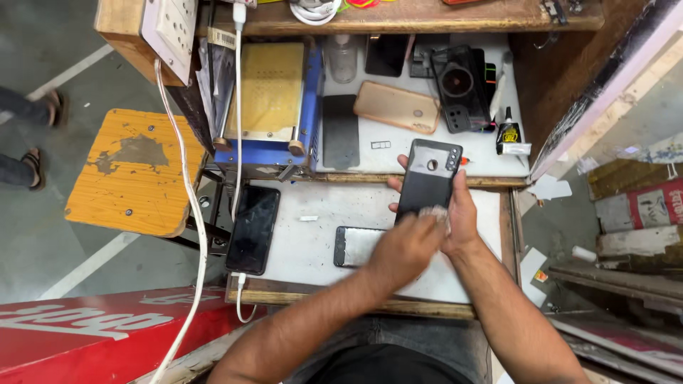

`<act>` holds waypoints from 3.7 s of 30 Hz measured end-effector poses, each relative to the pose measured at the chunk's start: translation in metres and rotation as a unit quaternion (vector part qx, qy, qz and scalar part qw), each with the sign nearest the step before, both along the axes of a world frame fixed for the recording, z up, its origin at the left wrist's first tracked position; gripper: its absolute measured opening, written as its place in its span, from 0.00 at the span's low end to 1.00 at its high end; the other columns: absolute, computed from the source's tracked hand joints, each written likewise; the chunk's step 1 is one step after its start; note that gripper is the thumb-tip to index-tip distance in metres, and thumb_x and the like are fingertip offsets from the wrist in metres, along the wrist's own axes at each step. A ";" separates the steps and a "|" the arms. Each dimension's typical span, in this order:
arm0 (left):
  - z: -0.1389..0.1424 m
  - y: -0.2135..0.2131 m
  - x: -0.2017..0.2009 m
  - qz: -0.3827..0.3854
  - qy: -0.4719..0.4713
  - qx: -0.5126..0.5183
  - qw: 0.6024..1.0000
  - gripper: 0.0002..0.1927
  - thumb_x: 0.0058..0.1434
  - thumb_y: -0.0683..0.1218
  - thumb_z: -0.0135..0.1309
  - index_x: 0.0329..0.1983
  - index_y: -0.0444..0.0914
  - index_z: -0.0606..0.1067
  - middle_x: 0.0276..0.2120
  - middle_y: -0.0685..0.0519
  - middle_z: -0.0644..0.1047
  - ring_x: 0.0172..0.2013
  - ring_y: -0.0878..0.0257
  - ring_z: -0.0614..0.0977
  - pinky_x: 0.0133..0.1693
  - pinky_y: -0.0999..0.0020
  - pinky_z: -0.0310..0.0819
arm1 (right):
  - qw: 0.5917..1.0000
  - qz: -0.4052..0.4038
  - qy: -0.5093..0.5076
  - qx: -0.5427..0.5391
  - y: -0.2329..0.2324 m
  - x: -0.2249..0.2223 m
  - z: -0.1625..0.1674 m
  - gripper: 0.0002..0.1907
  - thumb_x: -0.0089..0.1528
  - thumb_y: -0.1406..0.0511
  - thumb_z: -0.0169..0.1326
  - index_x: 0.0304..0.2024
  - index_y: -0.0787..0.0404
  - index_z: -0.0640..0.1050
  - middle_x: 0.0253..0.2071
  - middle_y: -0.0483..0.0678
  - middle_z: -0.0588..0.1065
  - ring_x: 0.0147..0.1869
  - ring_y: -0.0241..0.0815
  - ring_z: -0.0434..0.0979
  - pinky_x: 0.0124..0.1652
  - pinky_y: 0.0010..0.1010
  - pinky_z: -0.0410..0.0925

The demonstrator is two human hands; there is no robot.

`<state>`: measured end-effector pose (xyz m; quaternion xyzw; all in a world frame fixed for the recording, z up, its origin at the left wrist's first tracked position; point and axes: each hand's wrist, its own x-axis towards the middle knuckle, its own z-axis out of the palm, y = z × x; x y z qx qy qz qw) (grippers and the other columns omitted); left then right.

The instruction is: The person cleans the back of a black smartphone with a cloth, then places it on the workbench. They pick up a blue smartphone, wipe its screen, and wrap colorful rubber bands around it to hold the casing together. The person adjusts the bands and sets the phone down.

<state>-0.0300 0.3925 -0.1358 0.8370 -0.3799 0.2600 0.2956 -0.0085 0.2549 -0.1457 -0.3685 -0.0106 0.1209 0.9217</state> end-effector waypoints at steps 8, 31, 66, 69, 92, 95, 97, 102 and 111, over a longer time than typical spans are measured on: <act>0.005 -0.005 -0.006 0.004 0.057 0.025 0.998 0.12 0.56 0.40 0.60 0.44 0.35 0.78 0.45 0.46 0.78 0.41 0.54 0.82 0.37 0.64 0.80 | 0.995 0.040 -0.026 0.086 -0.003 -0.003 0.002 0.44 0.73 0.39 0.21 0.76 0.62 0.60 0.75 0.59 0.63 0.64 0.52 0.72 0.57 0.48 0.71; 0.131 0.094 0.183 0.210 0.055 0.154 0.964 0.29 0.63 0.52 0.59 0.62 0.28 0.74 0.62 0.32 0.67 0.60 0.31 0.69 0.57 0.43 0.66 | 0.999 -0.025 0.013 0.017 -0.006 0.000 0.007 0.44 0.68 0.36 0.25 0.75 0.56 0.60 0.73 0.54 0.65 0.57 0.44 0.73 0.49 0.42 0.73; 0.005 0.051 0.012 0.085 0.375 -0.264 0.884 0.16 0.68 0.40 0.55 0.57 0.35 0.69 0.51 0.47 0.80 0.42 0.61 0.85 0.36 0.69 0.83 | 0.994 0.086 0.027 -0.068 0.012 -0.003 -0.006 0.37 0.66 0.50 0.39 0.69 0.68 0.64 0.62 0.60 0.72 0.62 0.51 0.77 0.58 0.46 0.73; 0.003 0.045 0.017 0.090 0.371 -0.298 0.875 0.16 0.64 0.40 0.55 0.54 0.34 0.68 0.48 0.48 0.80 0.38 0.60 0.83 0.33 0.69 0.80 | 0.995 0.073 -0.002 -0.065 0.010 -0.007 -0.006 0.38 0.67 0.51 0.42 0.71 0.71 0.63 0.64 0.60 0.71 0.64 0.51 0.75 0.62 0.45 0.71; -0.015 0.055 0.018 -0.014 0.454 -0.319 0.832 0.12 0.74 0.45 0.48 0.54 0.33 0.72 0.44 0.48 0.79 0.44 0.61 0.81 0.45 0.67 0.78 | 0.984 -0.082 0.046 -0.149 -0.004 0.003 -0.018 0.24 0.70 0.59 0.40 0.61 0.69 0.66 0.54 0.60 0.75 0.55 0.48 0.79 0.54 0.41 0.76; -0.025 0.060 0.007 -0.119 0.547 -0.386 0.733 0.22 0.81 0.54 0.41 0.59 0.30 0.72 0.48 0.45 0.78 0.48 0.59 0.79 0.52 0.63 0.75 | 0.989 -0.070 0.031 -0.125 0.000 0.001 -0.025 0.23 0.71 0.58 0.42 0.63 0.67 0.66 0.56 0.58 0.74 0.56 0.45 0.79 0.54 0.37 0.76; -0.031 0.058 0.001 -0.163 0.629 -0.430 0.627 0.27 0.80 0.59 0.36 0.65 0.32 0.69 0.53 0.46 0.77 0.53 0.59 0.78 0.56 0.59 0.74 | 0.990 -0.045 0.003 -0.135 0.005 -0.004 -0.031 0.24 0.71 0.56 0.43 0.64 0.65 0.64 0.56 0.56 0.74 0.57 0.42 0.79 0.55 0.35 0.76; -0.036 0.056 -0.003 -0.266 0.701 -0.491 0.444 0.34 0.75 0.64 0.31 0.70 0.34 0.62 0.58 0.40 0.74 0.56 0.49 0.79 0.59 0.49 0.75 | 0.978 0.015 -0.009 -0.209 0.004 -0.012 -0.041 0.25 0.78 0.55 0.47 0.70 0.65 0.66 0.45 0.55 0.77 0.28 0.37 0.68 0.24 0.28 0.62; -0.016 0.083 0.004 -0.313 0.633 -0.486 0.516 0.38 0.72 0.63 0.48 0.75 0.35 0.57 0.64 0.41 0.69 0.62 0.54 0.74 0.62 0.51 0.72 | 0.940 -0.049 -0.148 -0.304 0.001 0.001 -0.034 0.12 0.68 0.69 0.51 0.54 0.67 0.76 0.42 0.48 0.79 0.40 0.32 0.78 0.42 0.25 0.75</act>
